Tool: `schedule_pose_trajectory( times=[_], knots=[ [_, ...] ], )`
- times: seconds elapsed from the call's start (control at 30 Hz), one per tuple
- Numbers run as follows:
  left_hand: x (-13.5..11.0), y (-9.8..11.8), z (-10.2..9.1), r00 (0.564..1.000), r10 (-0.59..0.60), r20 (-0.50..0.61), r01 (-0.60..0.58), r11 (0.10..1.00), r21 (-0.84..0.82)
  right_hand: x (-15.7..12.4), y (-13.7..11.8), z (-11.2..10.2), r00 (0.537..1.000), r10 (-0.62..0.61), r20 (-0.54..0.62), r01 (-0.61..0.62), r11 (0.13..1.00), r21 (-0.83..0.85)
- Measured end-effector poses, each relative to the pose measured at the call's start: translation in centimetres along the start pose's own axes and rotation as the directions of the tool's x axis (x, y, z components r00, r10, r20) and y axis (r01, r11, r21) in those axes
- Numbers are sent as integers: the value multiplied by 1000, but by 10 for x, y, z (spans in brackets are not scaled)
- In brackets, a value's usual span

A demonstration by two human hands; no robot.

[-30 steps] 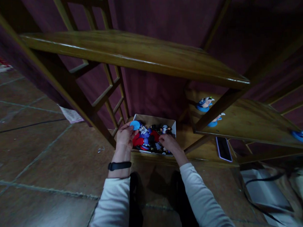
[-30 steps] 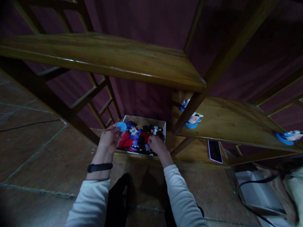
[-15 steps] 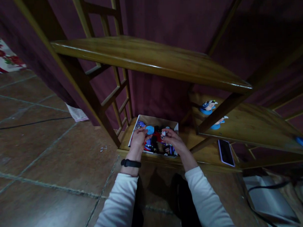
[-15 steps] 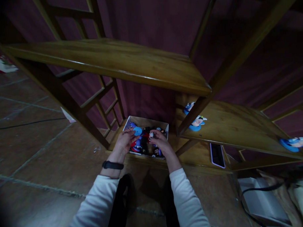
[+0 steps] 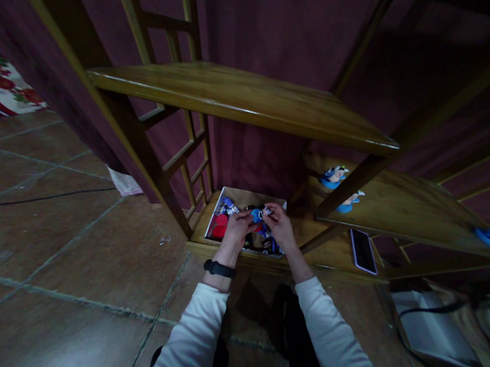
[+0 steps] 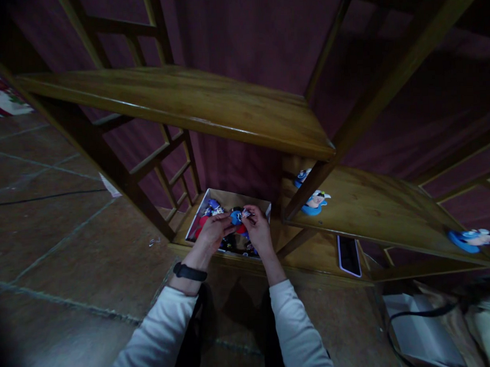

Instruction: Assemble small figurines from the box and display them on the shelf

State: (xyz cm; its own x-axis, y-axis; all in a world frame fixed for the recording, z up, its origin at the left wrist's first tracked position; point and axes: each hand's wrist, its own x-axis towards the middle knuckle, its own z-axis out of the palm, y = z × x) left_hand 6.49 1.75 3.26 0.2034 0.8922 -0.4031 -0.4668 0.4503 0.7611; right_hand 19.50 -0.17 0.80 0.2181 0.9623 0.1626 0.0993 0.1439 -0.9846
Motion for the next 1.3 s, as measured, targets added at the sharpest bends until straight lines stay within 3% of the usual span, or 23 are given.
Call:
schedule_pose_trajectory(
  times=[0.43,0.77,1.0,1.3],
  knots=[
    [3,-6,-4,1000,20,0,-20,999,-25,0,7,-4,1000,18,-19,-18,1000,-3],
    [6,-8,-8,999,44,-7,-44,999,10,-1,7,-7,999,-29,29,35,971,-236],
    [5,-6,-13,997,-46,-56,46,999,-5,-7,-3,-5,993,-43,106,74,949,-307],
    [8,-3,-21,980,-201,-17,200,979,-44,-8,-13,-15,968,-53,246,135,935,-328]
  ],
)
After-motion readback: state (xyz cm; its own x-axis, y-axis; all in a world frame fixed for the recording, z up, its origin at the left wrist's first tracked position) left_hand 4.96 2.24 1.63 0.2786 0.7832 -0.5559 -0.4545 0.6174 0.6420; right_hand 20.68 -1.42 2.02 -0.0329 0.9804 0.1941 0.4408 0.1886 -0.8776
